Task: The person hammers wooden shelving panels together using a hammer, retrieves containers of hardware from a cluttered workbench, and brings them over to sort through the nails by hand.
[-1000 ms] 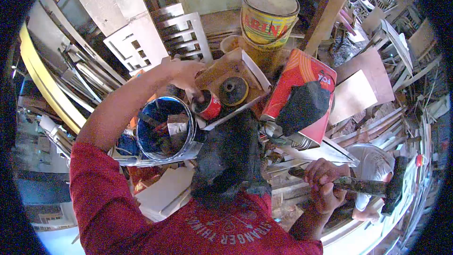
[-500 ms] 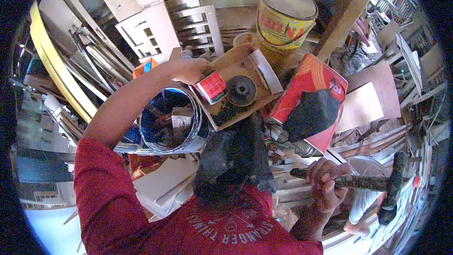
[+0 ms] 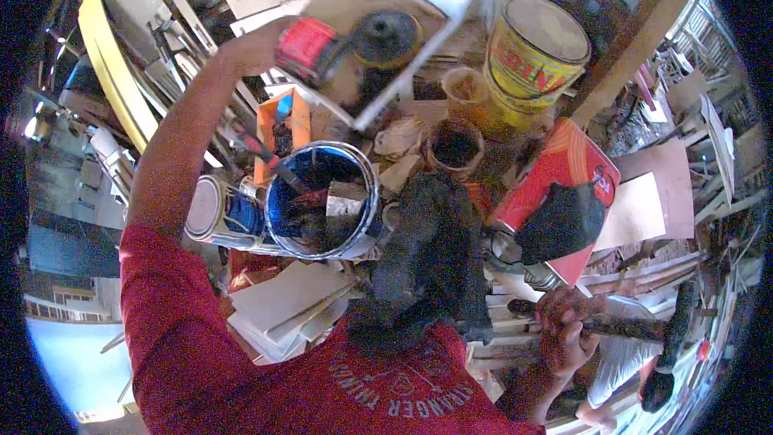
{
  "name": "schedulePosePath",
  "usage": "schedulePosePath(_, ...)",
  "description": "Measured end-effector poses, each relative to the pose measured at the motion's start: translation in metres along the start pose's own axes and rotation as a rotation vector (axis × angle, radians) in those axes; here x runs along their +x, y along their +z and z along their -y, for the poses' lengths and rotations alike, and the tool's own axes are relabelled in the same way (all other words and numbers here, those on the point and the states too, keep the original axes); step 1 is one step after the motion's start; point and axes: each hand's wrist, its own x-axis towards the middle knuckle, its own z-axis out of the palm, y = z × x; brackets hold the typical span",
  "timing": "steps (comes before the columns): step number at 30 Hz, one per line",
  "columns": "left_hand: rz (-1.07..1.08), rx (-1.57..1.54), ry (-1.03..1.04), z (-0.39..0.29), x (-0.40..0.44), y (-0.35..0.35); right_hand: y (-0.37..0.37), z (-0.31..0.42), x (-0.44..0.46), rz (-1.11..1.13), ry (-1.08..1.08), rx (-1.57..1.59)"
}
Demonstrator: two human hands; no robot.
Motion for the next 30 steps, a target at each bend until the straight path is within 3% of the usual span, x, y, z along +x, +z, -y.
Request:
schedulePosePath(3,-0.292,0.032,-0.056,0.060,-0.037,-0.035,0.018,0.002,0.009,0.029,-0.013,-0.016)
schedulePosePath(4,-0.217,0.161,0.007,0.080,-0.052,-0.052,0.017,0.000,0.010,0.053,-0.023,-0.014)
schedulePosePath(5,-0.285,0.149,0.009,0.092,-0.071,-0.053,0.015,-0.002,0.011,0.076,-0.033,-0.014)
schedulePosePath(8,-0.312,0.064,-0.285,0.163,-0.114,-0.052,0.026,-0.002,0.016,0.110,-0.020,-0.021)
schedulePosePath(9,-0.204,-0.045,-0.415,0.156,-0.130,-0.049,0.032,-0.003,0.018,0.116,-0.009,-0.023)
schedulePosePath(13,-0.437,-0.807,-0.440,0.245,-0.164,0.027,0.029,-0.013,0.015,0.091,0.054,0.037)
schedulePosePath(20,-0.178,-0.848,-0.547,0.252,-0.173,0.089,0.055,-0.012,0.013,0.040,0.024,-0.038)
schedulePosePath(30,-0.094,-0.872,-0.517,0.240,-0.191,0.116,0.071,-0.006,0.003,0.080,0.016,-0.070)
